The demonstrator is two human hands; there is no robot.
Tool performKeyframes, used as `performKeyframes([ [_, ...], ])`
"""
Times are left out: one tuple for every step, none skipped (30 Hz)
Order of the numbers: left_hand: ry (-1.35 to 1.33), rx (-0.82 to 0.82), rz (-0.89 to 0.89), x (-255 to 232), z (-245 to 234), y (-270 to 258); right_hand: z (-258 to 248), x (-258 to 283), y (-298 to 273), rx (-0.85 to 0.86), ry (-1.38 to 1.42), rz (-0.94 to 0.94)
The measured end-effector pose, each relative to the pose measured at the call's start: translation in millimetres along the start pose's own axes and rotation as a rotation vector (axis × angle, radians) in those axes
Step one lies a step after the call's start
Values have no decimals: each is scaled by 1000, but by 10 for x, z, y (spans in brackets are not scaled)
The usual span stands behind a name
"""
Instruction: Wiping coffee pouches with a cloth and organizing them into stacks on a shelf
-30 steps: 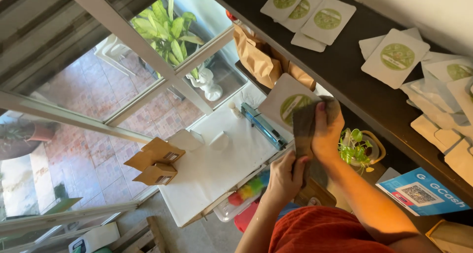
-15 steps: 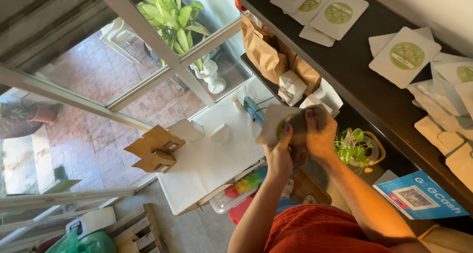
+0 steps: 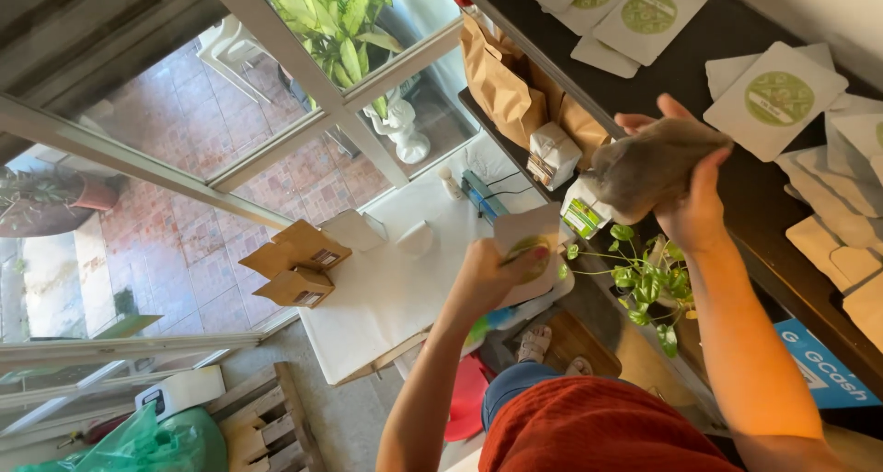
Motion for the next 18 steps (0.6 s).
performKeyframes([
  [115, 39, -22, 14, 62, 14, 96, 35, 28, 185, -41, -70],
  [116, 41, -19, -39, 72, 25, 170, 29, 24, 183, -43, -72],
  [280, 84, -73, -20, 153, 43, 340, 16, -2, 293, -89, -77],
  [443, 127, -129, 18, 229, 50, 503, -6, -45, 405, -135, -80],
  [443, 129, -128, -41, 252, 43, 529, 7, -66, 404, -137, -80],
  [530, 126, -157, -58, 263, 31, 710, -96, -197, 613, -229, 8],
  [617, 122, -186, -75, 268, 17, 855, -204, -362, 820, -322, 99],
  [617, 121, -185, -104, 234, 26, 864, -318, -478, 820, -322, 98],
  [667, 140, -181, -121, 221, 29, 779, -573, -625, 829, -484, 223],
  [715, 158, -176, -147, 210, 40, 665, -802, -762, 831, -647, 349],
  [714, 157, -173, -50, 234, 95, 640, -998, -890, 831, -650, 346],
  [660, 165, -216, 102, 255, 134, 581, -935, -824, 646, -746, 44],
  [605, 174, -259, 256, 277, 169, 506, -812, -864, 450, -825, -257],
  [605, 172, -262, 242, 255, 140, 511, -856, -864, 452, -822, -255],
  [560, 185, -249, 209, 248, 110, 415, -977, -850, 397, -860, -140],
  [513, 201, -238, 184, 257, 76, 299, -1092, -864, 342, -897, -22],
  [511, 203, -243, 322, 274, 115, 304, -1207, -892, 345, -896, -17],
  [499, 182, -239, 429, 269, 176, 244, -1386, -918, 314, -880, 81],
])
Point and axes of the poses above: each hand's wrist, its own y-axis towards the middle knuckle, its own z-axis out of the palm, x = y × z, the point moved 10 cm from there along y, towards the middle knuckle, and after that the axes turned 15 degrees about -z, right-handed, at the moved point
